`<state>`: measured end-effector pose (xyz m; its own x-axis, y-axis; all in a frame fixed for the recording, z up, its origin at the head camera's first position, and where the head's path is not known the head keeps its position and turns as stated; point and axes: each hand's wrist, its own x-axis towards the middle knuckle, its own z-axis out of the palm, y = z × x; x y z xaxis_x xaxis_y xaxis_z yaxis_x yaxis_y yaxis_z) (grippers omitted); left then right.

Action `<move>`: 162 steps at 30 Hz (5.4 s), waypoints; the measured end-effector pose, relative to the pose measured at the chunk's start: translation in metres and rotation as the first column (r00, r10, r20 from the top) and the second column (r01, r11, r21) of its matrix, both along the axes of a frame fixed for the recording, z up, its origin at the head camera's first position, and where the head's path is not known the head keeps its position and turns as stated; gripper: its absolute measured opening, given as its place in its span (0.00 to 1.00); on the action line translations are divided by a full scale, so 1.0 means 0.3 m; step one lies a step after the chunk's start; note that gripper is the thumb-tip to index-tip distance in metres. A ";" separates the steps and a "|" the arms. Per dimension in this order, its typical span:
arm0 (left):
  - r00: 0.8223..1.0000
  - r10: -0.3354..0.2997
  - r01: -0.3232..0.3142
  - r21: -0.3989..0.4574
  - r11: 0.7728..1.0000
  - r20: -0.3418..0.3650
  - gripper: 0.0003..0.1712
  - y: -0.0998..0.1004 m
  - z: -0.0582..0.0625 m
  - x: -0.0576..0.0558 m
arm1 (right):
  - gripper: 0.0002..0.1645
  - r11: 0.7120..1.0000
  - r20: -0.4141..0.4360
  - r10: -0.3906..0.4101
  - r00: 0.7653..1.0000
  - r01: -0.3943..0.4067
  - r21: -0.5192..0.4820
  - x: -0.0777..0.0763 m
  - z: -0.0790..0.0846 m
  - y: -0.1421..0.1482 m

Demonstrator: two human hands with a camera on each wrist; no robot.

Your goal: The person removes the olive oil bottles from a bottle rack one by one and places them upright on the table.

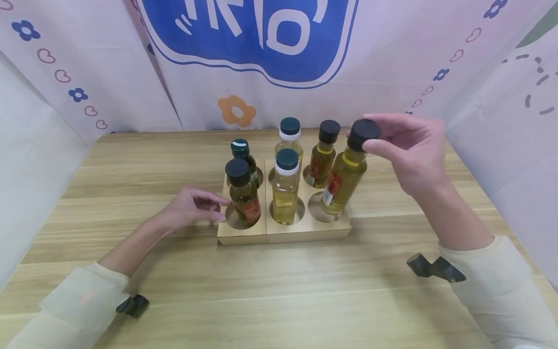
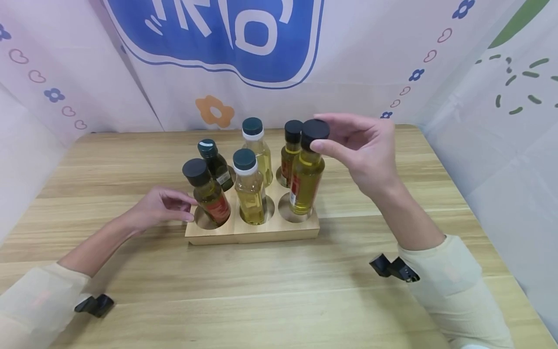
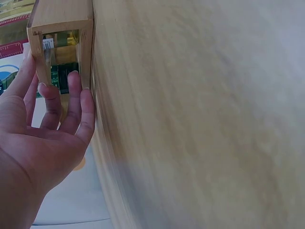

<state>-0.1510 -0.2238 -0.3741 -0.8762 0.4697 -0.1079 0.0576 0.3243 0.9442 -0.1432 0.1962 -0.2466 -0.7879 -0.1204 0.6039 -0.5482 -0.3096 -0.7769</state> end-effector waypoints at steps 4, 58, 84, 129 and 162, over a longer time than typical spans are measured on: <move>1.000 0.001 -0.001 0.000 1.000 0.007 0.22 0.001 0.002 0.002 | 0.17 0.997 0.012 0.045 0.999 -0.044 -0.071 0.002 0.011 0.005; 0.999 -0.028 0.028 0.021 0.999 -0.015 0.20 -0.001 0.000 0.007 | 0.14 0.944 0.150 -0.307 0.940 0.321 -0.079 -0.115 0.004 0.145; 1.000 -0.030 0.030 0.039 0.999 -0.004 0.20 -0.002 0.000 0.010 | 0.19 0.922 0.358 -0.346 0.867 0.385 -0.043 -0.199 -0.051 0.191; 0.999 -0.026 0.025 0.036 0.999 0.024 0.20 -0.004 0.004 0.009 | 0.24 0.876 0.524 -0.433 0.734 0.479 0.054 -0.332 -0.111 0.217; 1.000 -0.026 0.026 0.030 0.999 0.009 0.19 -0.003 0.006 0.010 | 0.25 0.858 0.529 -0.451 0.718 0.513 0.035 -0.377 -0.138 0.254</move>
